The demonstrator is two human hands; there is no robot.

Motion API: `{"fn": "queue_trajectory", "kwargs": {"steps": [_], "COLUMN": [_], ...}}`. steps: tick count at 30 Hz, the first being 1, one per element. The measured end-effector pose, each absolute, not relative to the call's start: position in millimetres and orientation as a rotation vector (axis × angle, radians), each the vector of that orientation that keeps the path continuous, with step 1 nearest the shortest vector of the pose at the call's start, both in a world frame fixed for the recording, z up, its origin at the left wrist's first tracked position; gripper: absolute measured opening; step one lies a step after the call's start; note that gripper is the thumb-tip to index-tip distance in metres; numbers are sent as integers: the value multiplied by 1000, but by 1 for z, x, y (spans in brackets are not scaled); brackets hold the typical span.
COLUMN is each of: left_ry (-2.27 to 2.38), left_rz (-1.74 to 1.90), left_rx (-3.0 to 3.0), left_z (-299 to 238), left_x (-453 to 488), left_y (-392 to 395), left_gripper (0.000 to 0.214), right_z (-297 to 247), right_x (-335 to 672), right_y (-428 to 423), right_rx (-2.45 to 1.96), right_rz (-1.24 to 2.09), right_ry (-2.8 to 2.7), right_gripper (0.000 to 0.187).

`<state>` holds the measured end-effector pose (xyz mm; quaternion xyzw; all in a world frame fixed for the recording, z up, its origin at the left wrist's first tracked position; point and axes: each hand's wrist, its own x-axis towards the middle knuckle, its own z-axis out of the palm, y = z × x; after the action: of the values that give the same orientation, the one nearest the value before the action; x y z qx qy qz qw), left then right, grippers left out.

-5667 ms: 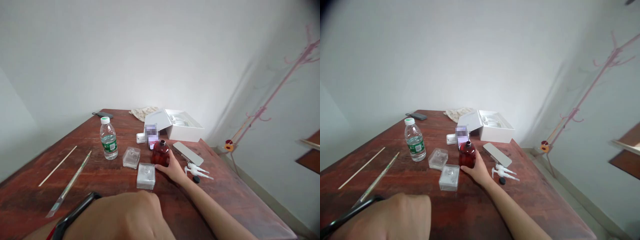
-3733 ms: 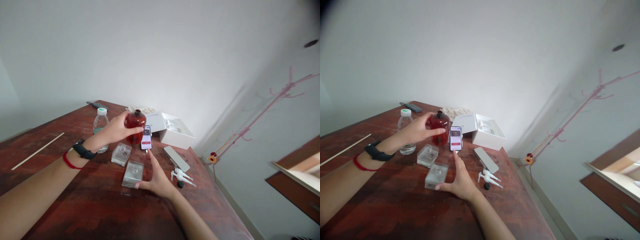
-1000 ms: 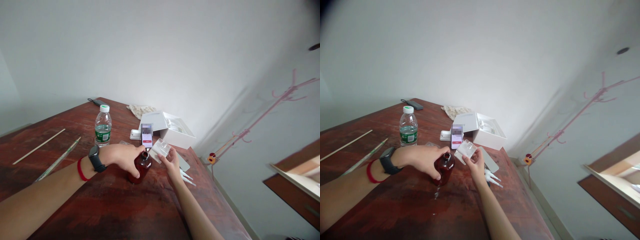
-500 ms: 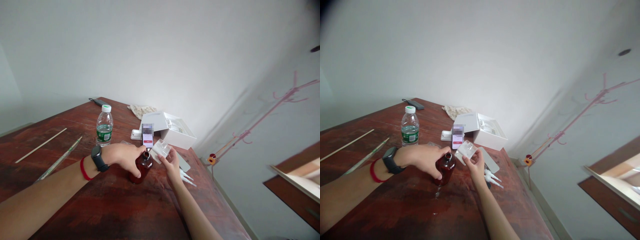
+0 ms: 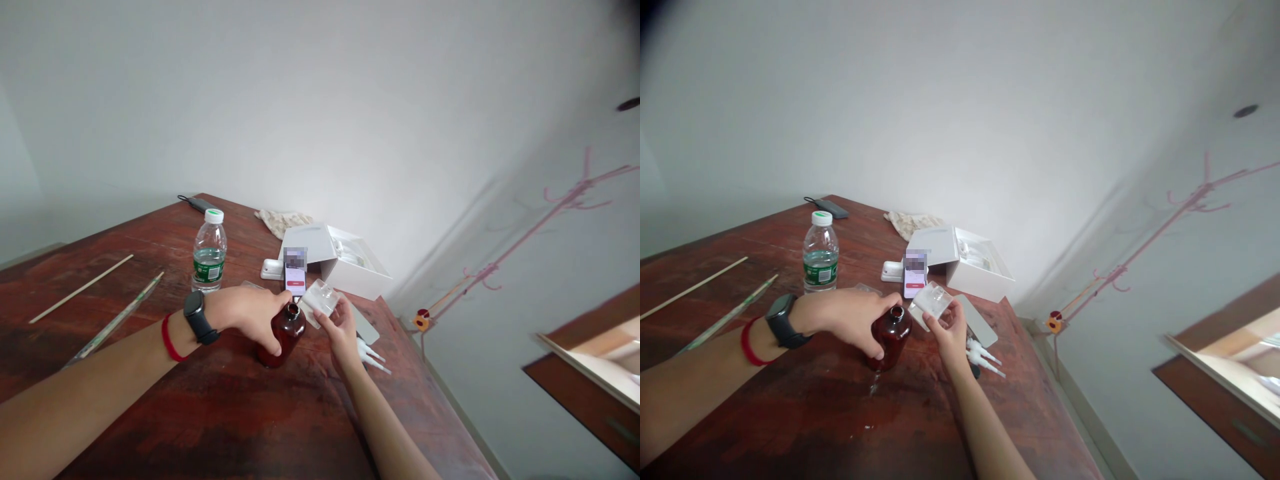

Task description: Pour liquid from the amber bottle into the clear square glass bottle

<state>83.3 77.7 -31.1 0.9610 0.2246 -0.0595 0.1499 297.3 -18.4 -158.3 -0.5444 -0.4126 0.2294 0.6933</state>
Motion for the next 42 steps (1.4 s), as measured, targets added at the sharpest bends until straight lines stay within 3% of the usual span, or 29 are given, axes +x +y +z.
{"fn": "queue_trajectory", "kwargs": {"steps": [23, 35, 42], "left_ry": [659, 612, 583], "left_rz": [-234, -231, -256], "left_rx": [2776, 2734, 2707], "left_z": [-28, -31, -29], "left_x": [84, 86, 87], "left_y": [78, 85, 84], "left_gripper": [83, 86, 92], "right_z": [-147, -154, -150], "right_x": [301, 319, 320], "right_y": [-21, -22, -25], "right_rx": [-1186, -1280, -1330], "right_rz": [513, 497, 434], "right_ry": [-890, -867, -868], "right_gripper": [49, 61, 56]}}
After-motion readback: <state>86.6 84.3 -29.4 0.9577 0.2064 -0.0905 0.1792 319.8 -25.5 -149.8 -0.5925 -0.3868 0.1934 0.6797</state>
